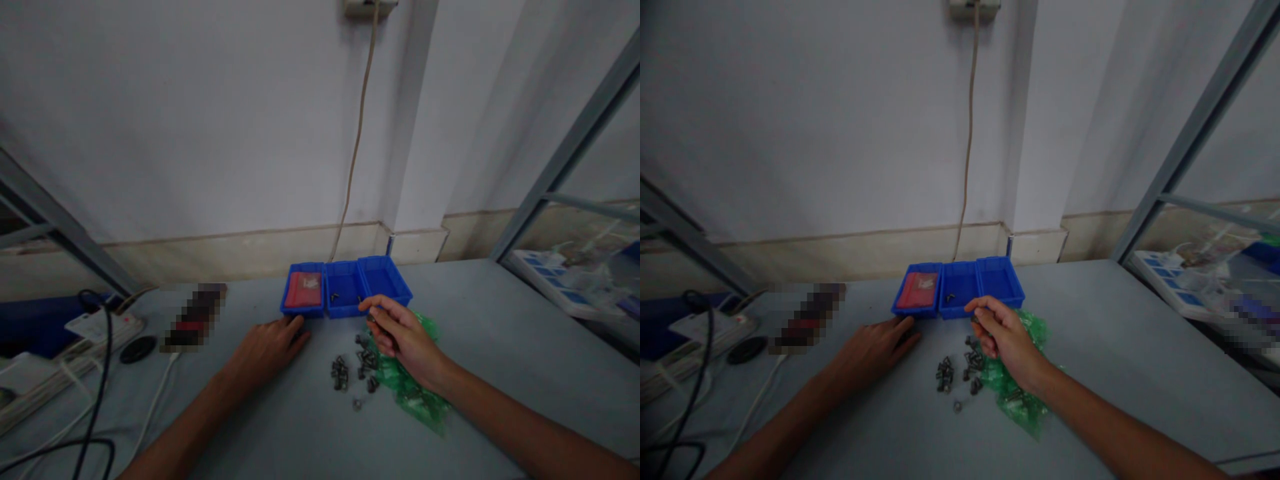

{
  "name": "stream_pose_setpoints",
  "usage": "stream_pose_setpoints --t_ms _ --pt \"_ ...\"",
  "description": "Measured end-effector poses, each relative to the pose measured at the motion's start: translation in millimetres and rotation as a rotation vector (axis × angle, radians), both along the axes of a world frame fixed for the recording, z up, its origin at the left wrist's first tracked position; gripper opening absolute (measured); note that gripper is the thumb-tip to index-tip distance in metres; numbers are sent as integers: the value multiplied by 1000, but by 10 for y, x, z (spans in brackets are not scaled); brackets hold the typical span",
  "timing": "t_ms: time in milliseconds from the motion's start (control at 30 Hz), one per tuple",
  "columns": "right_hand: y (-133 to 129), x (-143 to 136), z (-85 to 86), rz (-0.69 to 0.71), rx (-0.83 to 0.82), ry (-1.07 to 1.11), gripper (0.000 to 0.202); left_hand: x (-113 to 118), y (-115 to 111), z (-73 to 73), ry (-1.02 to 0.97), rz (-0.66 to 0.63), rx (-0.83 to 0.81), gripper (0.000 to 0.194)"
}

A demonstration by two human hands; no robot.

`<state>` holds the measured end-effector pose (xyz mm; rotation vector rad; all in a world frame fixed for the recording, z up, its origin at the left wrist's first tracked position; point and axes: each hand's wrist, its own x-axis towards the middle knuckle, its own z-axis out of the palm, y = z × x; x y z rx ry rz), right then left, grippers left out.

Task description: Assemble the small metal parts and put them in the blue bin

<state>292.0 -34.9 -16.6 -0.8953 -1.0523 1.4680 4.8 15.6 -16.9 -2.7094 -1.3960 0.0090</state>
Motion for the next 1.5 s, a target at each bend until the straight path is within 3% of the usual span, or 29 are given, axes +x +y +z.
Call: stream_pose_setpoints --t_ms 400,667,833,1167,1500 --pt "7 5 7 -18 10 13 25 -30 -14 27 -30 -28 -45 27" --pt "-5 17 -7 -50 98 -218 30 0 -11 39 -73 -20 -95 20" --pt "-8 18 7 -69 124 -305 31 -39 -5 17 -138 -80 -116 19" --pt "-4 4 -38 -80 130 -302 31 -92 -21 35 -215 -138 -93 20" --pt "-16 1 -53 -65 33 -111 31 -86 -30 48 -281 -156 -131 16"
